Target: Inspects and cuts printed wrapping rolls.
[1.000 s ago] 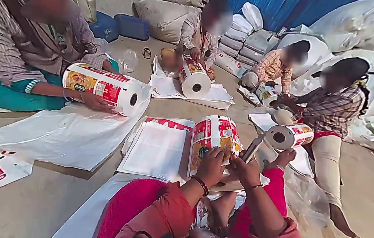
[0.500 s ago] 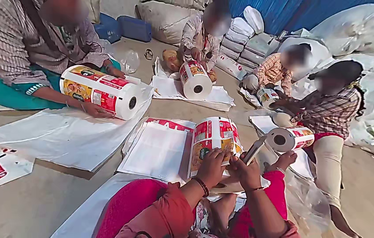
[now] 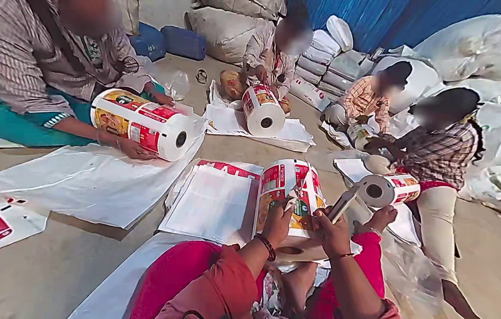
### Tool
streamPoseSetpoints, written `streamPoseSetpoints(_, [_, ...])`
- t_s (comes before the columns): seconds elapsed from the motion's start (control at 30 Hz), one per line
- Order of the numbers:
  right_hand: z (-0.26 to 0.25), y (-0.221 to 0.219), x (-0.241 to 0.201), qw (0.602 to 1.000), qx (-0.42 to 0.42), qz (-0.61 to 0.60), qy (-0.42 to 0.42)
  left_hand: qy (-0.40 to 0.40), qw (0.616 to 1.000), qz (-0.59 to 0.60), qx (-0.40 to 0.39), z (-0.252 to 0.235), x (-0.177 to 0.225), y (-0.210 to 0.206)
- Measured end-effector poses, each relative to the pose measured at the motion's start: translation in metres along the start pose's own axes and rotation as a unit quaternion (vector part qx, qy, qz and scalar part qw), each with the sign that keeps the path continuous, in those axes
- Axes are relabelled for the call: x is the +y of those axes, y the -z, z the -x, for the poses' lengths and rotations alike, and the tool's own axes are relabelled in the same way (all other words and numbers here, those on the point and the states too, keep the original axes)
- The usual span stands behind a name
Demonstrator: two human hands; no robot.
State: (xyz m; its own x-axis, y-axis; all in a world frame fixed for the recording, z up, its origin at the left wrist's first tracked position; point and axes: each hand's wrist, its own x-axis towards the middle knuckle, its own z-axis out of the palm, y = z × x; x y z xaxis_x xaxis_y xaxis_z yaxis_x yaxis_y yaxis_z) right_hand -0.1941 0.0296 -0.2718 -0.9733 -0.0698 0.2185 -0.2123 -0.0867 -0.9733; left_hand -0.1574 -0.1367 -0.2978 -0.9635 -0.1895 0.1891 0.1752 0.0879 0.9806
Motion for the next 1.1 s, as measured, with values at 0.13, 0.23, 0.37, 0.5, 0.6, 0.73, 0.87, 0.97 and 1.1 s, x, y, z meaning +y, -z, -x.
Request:
streamPoseSetpoints(0.13, [-0.001,0.001,0.0,1.0,-0.008,-0.001,0.003,0.026,0.999,0.02,0.005,0.001,0.004,0.002])
streamPoseSetpoints(0.23, [0.0,0.001,-0.001,1.0,-0.008,-0.002,0.004,0.033,0.999,0.036,0.011,0.0,0.002,0.001])
streamPoseSetpoints(0.37, [0.001,0.0,-0.002,1.0,-0.008,-0.003,0.001,0.032,0.998,0.044,0.017,0.0,0.002,0.001])
streamPoseSetpoints(0.5, [0.001,0.001,-0.002,1.0,-0.011,-0.006,0.003,0.033,0.998,0.049,0.021,-0.001,0.0,0.001])
streamPoseSetpoints(0.6, [0.001,0.0,-0.003,1.0,-0.012,-0.012,-0.003,0.032,0.998,0.052,0.022,-0.002,-0.001,0.0])
streamPoseSetpoints(0.73, [0.0,0.0,-0.002,1.0,-0.012,-0.012,-0.003,0.035,0.998,0.052,0.021,-0.002,-0.002,0.001])
streamPoseSetpoints(0.87, [0.001,0.0,-0.002,1.0,-0.016,-0.014,-0.001,0.045,0.997,0.061,0.026,-0.001,0.0,0.002])
streamPoseSetpoints(0.97, [0.001,0.0,-0.001,1.0,-0.013,-0.01,0.006,0.07,0.994,0.076,0.044,-0.002,0.002,0.007])
streamPoseSetpoints(1.1, [0.005,0.003,-0.003,0.999,-0.026,0.033,0.015,0.057,0.989,0.084,0.108,-0.008,0.004,0.032])
